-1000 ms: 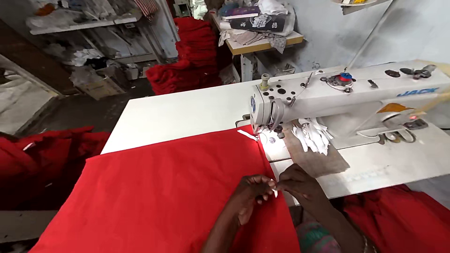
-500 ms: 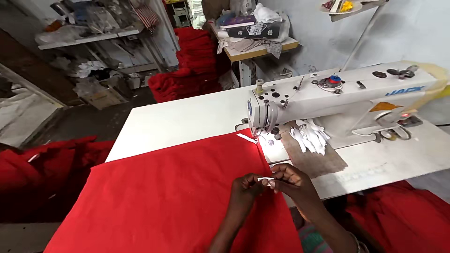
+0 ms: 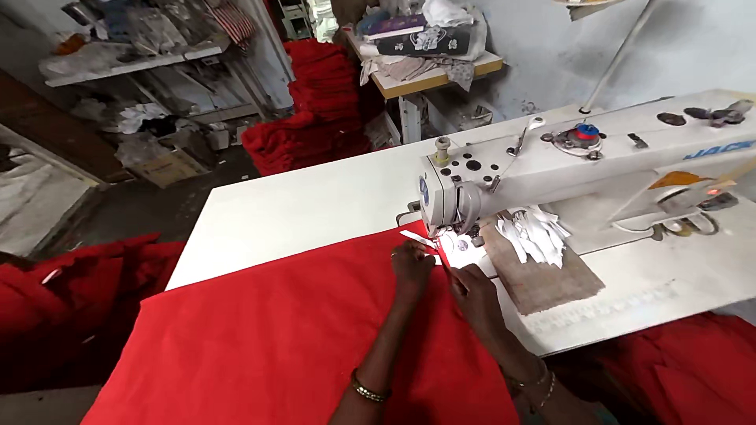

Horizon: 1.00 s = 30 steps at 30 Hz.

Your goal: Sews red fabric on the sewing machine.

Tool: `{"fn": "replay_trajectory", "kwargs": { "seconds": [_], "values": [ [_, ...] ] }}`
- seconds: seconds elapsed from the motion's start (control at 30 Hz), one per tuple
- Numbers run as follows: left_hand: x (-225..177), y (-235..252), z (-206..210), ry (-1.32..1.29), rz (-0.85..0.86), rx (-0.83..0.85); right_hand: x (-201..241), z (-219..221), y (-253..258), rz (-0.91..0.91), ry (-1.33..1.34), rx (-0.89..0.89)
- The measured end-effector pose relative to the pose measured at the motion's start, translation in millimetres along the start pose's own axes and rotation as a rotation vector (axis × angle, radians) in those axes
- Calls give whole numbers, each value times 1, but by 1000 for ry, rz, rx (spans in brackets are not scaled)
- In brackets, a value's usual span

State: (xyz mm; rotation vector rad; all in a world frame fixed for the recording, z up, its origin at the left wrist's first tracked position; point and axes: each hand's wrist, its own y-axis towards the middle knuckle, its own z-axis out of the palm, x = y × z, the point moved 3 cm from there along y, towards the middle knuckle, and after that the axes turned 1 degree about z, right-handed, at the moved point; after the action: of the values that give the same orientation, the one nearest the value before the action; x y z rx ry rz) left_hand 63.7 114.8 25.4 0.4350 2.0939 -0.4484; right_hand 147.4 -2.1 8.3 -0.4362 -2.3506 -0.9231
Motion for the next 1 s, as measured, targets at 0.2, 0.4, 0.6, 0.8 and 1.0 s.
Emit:
{"fn": "replay_trajectory", "kwargs": {
  "seconds": [0.2,0.4,0.6,0.8,1.0],
  "values": [
    [-3,4,2,-19,-63,-22,1,-2,2,20,23,20],
    [-4,7,1,17,-29,-17,5,-2,9,59,-10,222],
    [-5,25,-7,47,-24,16,21,-16,25,280,-99,661],
    [-7,-26,21,12,95,-148,43,-88,-55,395,-7,786],
    [-1,-64,25,74,210,115,29,-118,-115,562,226,1010]
  ]
}}
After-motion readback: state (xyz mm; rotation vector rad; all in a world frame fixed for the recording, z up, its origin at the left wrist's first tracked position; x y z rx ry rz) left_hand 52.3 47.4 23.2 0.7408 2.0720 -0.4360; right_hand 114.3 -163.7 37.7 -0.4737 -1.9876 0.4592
